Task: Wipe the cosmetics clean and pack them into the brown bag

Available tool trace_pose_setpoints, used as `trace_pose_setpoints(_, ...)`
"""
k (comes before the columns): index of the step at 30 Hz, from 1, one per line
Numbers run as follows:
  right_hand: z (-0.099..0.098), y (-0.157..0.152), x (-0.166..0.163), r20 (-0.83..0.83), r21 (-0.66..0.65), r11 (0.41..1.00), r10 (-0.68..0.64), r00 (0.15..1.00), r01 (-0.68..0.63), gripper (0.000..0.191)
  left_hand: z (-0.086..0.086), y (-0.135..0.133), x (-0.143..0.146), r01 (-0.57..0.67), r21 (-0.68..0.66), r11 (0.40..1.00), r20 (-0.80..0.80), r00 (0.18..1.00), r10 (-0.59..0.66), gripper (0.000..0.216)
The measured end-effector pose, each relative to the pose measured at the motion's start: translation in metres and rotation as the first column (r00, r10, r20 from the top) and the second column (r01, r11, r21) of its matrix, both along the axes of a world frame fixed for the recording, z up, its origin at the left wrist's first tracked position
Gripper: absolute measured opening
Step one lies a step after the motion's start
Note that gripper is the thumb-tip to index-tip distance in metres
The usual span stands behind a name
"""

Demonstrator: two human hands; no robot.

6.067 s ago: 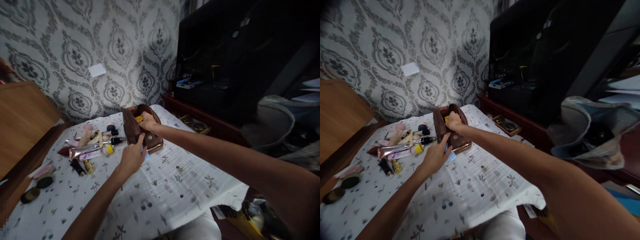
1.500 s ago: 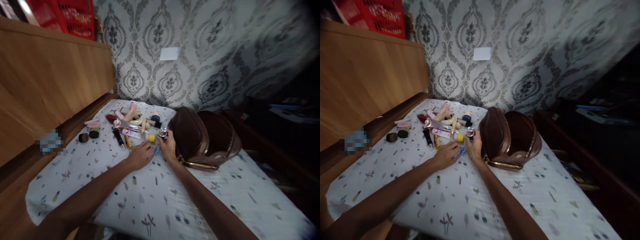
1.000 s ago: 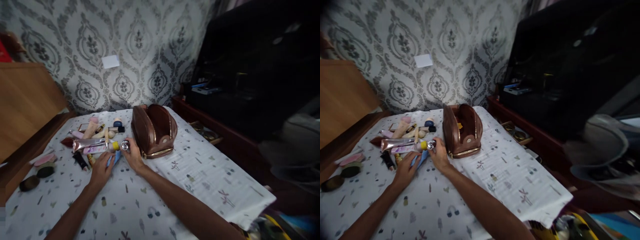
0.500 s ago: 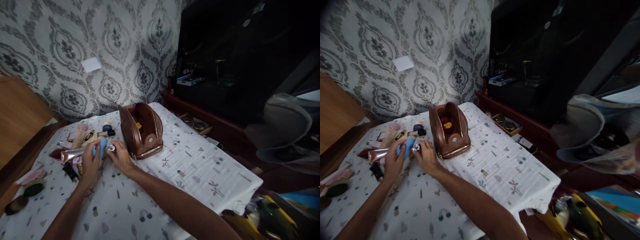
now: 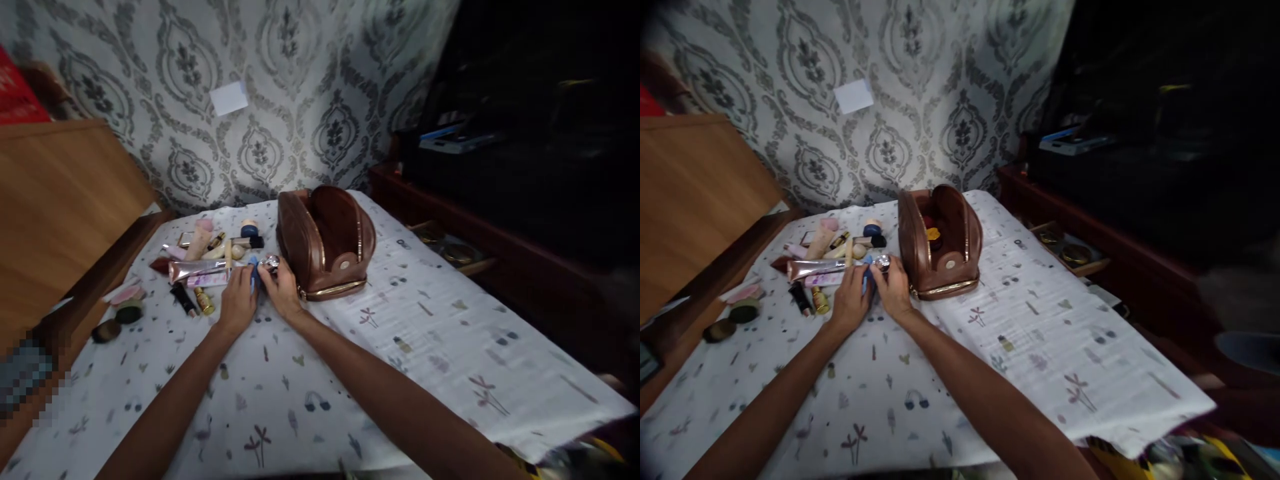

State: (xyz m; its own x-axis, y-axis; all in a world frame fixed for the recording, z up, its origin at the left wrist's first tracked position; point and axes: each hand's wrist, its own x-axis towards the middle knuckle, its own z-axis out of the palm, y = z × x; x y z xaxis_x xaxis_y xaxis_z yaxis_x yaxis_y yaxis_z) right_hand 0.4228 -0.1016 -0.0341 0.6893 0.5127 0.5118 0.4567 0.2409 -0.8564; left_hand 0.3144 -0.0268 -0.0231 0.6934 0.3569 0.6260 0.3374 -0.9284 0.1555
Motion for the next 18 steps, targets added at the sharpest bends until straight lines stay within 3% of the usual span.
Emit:
trace_pose_setpoints(8, 0.004, -0.006, -0.002, -0.008, -0.011, 1.0, 0.015, 1.0, -0.015, 0.028, 0.001, 0.003, -0.005, 0.019, -0.047, 0.999, -0.043, 0.999, -0.021, 0.039)
trace_pose_setpoints(12, 0.004, -0.007, 0.0, 0.008, 0.018, 0.998, 0.068, 0.998, -0.068, 0.03, -0.002, 0.009, -0.007, 0.064, -0.131, 0.989, -0.032, 0.997, -0.069, 0.037)
trace_pose_setpoints(18, 0.003, -0.005, 0.003, 0.005, 0.013, 0.992, 0.127, 0.992, -0.128, 0.033, -0.001, 0.014, -0.007, 0.236, -0.373, 0.897, 0.133, 0.971, -0.2, 0.03)
